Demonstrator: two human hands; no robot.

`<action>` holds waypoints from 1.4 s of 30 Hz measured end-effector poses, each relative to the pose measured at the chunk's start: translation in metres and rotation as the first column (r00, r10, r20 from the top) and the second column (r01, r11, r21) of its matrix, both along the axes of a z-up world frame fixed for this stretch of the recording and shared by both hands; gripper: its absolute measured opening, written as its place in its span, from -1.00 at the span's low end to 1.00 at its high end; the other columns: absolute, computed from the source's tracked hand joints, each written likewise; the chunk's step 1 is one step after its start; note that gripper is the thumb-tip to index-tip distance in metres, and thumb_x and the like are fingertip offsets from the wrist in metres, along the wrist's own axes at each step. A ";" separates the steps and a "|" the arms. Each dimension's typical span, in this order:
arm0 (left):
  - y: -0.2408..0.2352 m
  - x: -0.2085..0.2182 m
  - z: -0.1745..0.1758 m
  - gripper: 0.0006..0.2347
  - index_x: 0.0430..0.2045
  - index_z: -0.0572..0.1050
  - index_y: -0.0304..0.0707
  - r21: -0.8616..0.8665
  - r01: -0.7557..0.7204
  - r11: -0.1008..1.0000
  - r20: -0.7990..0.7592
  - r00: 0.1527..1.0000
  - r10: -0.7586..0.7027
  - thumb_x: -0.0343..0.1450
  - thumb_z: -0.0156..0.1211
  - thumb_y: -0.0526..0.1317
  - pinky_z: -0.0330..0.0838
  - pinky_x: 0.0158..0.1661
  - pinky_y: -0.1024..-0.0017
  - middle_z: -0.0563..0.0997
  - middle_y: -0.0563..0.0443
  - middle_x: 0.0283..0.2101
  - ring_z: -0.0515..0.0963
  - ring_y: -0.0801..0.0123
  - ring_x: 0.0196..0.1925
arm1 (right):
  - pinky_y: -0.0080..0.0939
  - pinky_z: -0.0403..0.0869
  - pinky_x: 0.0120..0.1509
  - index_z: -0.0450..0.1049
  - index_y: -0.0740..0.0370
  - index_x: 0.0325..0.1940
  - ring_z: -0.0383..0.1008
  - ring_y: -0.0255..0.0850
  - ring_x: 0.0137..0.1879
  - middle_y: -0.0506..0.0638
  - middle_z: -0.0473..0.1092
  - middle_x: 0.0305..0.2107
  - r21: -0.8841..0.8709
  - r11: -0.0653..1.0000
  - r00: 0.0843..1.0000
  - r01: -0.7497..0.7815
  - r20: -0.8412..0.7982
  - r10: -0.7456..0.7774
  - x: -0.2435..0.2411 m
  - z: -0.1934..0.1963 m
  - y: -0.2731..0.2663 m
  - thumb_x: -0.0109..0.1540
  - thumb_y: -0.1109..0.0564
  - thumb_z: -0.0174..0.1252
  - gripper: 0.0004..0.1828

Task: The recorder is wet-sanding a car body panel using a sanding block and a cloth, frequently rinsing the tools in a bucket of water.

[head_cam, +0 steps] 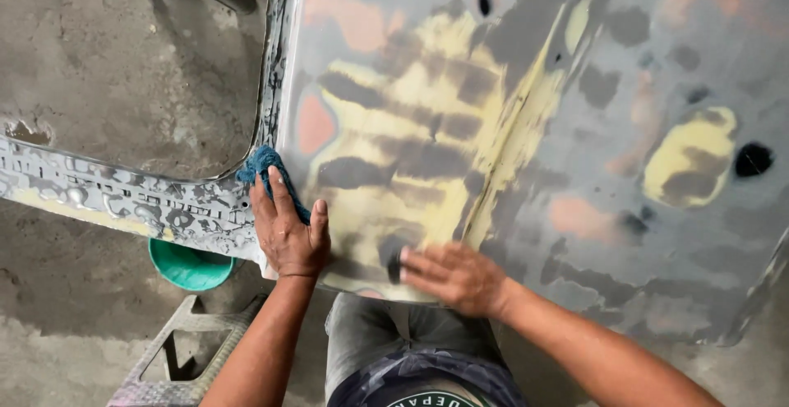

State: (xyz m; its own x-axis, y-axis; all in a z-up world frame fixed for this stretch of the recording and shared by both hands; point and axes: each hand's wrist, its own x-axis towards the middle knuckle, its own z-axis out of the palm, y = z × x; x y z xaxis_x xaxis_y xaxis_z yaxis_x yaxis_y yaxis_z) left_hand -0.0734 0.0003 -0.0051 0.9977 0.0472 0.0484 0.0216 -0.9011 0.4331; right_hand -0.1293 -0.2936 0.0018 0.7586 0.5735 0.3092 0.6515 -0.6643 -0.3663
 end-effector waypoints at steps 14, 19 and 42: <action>0.003 -0.001 -0.001 -0.33 0.48 0.11 -0.31 -0.046 -0.015 0.999 0.029 0.999 0.016 0.51 0.05 0.10 0.10 0.40 -0.12 0.18 -0.50 0.47 0.18 -0.45 0.46 | -0.13 0.34 0.46 0.50 -0.01 0.30 0.30 -0.25 0.32 -0.06 0.41 0.26 0.026 0.998 0.998 0.057 -0.004 -0.057 0.028 -0.010 0.033 0.39 0.25 0.02 -0.59; 0.004 -0.009 0.004 -0.43 0.45 0.18 -0.30 -0.093 -0.049 0.995 0.041 0.998 0.053 0.53 0.07 -0.05 0.15 0.38 -0.12 0.21 -0.48 0.45 0.23 -0.43 0.43 | -0.27 0.34 0.39 0.52 -0.03 0.29 0.37 -0.16 0.41 -0.03 0.42 0.25 0.008 0.997 0.994 -0.081 0.069 0.081 0.142 -0.012 0.016 0.43 0.14 0.15 -0.67; 0.037 -0.064 0.005 -0.55 0.35 0.31 -0.31 -0.239 -0.142 0.961 0.027 0.988 0.153 0.51 0.07 -0.23 0.18 0.39 -0.06 0.32 -0.44 0.39 0.29 -0.40 0.43 | -0.19 0.49 0.21 0.57 0.11 0.18 0.56 -0.21 0.04 0.11 0.55 0.01 -0.081 0.953 0.954 -0.293 0.040 0.296 0.132 0.017 0.152 0.38 0.28 -0.02 -0.64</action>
State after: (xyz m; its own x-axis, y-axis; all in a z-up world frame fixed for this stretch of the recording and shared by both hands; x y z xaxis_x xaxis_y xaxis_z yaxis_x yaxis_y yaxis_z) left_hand -0.1378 0.0376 0.0003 0.9760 0.2088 0.0622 0.1225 -0.7618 0.6361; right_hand 0.0030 -0.1418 0.0190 0.5367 0.7916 0.2921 0.8390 -0.4638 -0.2846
